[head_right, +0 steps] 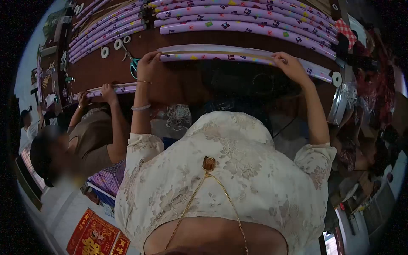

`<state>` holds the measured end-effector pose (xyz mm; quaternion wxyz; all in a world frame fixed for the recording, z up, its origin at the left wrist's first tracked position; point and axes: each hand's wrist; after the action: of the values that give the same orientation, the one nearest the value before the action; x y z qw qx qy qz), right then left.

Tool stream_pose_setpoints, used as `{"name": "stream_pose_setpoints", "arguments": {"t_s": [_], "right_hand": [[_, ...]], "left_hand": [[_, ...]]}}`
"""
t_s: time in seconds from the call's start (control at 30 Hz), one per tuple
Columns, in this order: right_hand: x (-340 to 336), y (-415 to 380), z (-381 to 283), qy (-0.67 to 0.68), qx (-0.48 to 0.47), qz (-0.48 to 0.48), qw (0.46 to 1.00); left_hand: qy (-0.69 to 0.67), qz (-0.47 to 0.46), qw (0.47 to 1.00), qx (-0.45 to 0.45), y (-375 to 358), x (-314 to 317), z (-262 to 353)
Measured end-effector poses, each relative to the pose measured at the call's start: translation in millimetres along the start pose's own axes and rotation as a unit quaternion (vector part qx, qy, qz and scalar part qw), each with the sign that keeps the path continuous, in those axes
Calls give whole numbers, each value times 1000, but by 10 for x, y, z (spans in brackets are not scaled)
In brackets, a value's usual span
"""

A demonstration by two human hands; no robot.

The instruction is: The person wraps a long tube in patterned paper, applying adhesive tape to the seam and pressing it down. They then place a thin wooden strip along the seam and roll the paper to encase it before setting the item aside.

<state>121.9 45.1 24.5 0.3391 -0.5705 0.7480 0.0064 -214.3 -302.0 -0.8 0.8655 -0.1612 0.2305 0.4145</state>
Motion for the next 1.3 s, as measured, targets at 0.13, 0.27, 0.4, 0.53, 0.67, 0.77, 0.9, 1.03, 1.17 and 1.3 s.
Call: {"name": "stream_pose_setpoints", "arguments": {"t_s": [0.13,0.27,0.4,0.53,0.67,0.77,0.9,1.03,1.17,1.3], "right_hand": [[81,152,155,6,4,10,1000],[47,-14,133,-7,29,7,1000],[8,-27,19,-1,45,33,998],[29,-43,-150,-43,89,76,992],[72,-15,3,-48,63,73,994],[62,-17,26,-58,52,87,993],[75,1,-92,-98,63,100,988],[74,29,-157,-163,69,94,980],[85,41,-148,-168,81,100,977],[93,36,-200,-182,88,96,975]], "left_hand": [[-73,12,997,-7,13,11,-82],[-122,39,991,-24,-92,57,47],[-184,74,979,-46,-113,135,17],[-63,119,986,-96,-156,152,162],[-109,161,972,-132,-109,213,40],[-60,175,971,-149,-91,204,213],[-36,180,972,-150,-37,220,157],[-20,171,966,-191,-5,198,210],[17,166,971,-173,65,199,50],[-6,147,971,-189,101,163,120]]}}
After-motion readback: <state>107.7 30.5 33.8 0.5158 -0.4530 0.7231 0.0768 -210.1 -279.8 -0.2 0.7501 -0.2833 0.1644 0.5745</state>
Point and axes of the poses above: each hand's wrist, its own y-axis towards the middle knuckle, its own x-axis out of the palm, z = x × y, and after that the axes turned 4 degrees about -y, right-handed
